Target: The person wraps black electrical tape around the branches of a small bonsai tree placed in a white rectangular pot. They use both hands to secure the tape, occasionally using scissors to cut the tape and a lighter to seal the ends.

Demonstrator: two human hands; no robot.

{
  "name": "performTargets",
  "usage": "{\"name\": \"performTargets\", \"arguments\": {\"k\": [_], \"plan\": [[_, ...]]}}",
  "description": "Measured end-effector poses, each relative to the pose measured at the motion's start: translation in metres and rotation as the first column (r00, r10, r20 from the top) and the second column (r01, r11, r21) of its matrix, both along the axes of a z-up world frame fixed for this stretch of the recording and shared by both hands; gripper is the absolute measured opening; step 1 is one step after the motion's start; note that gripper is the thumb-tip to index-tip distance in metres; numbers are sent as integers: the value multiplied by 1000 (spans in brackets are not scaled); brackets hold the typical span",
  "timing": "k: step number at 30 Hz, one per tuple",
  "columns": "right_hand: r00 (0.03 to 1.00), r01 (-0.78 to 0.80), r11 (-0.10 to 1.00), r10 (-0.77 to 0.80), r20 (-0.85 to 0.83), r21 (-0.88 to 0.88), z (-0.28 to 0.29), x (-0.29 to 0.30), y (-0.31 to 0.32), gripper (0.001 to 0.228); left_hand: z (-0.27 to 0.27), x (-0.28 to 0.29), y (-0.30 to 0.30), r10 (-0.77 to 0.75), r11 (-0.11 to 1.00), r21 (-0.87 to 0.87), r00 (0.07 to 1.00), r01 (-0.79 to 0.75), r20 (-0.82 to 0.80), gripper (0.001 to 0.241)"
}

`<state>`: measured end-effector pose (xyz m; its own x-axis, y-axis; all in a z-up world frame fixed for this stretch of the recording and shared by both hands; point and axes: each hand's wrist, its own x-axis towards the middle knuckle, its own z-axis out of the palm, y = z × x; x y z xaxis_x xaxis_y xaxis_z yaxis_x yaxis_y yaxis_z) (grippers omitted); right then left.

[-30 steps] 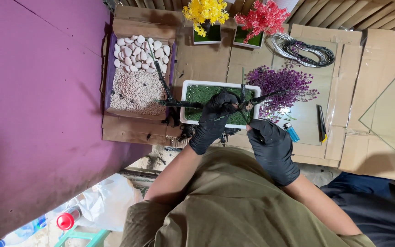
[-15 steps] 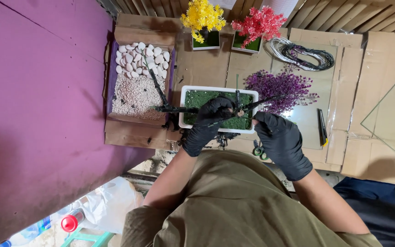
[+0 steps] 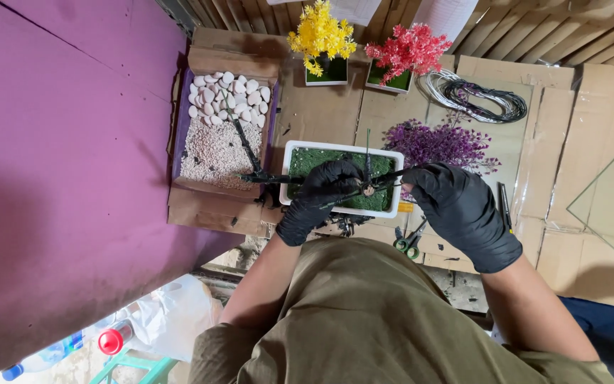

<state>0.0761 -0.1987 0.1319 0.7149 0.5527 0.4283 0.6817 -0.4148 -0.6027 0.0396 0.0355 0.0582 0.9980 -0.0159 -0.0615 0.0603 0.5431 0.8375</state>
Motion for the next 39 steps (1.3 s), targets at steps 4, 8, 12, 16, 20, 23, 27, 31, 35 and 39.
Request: {"name": "performTargets", "arguments": {"k": [4,8,12,16,20,23,27,31,35,39], "plan": [[954,33,993,3,300,-115,-49,27,-15,33,-2,1,3,-56,995,89,998,53,32,7],[919,15,967,86,384,-253,-57,47,-11,20,-12,4,6,-88,986,145,995,80,51,5],[943,-39,962,125,310,-269,-40,56,3,12,-18,3,7,-114,984,136,993,111,19,8],[945,-69,963,146,291,-259,-34,62,20,8,-18,2,7,-129,982,137,992,127,6,10],[974,-158,963,188,128,-217,-37,71,36,9,-26,3,8,-158,981,98,982,168,-103,17],[964,-258,956,245,-104,-138,-44,78,45,7,-10,3,5,-145,981,103,970,167,-194,16],[894,-343,938,312,-321,-45,-49,84,59,5,8,1,3,-133,990,12,962,140,-240,12],[515,-138,963,270,-814,232,-3,76,89,10,2,0,-3,-121,981,-182,945,68,-303,21],[637,-314,938,321,-701,144,3,83,94,12,39,8,16,-361,920,57,894,388,-266,42],[546,-289,930,354,-759,226,-11,85,102,15,-4,2,-3,-97,956,-289,982,46,-165,23]]}}
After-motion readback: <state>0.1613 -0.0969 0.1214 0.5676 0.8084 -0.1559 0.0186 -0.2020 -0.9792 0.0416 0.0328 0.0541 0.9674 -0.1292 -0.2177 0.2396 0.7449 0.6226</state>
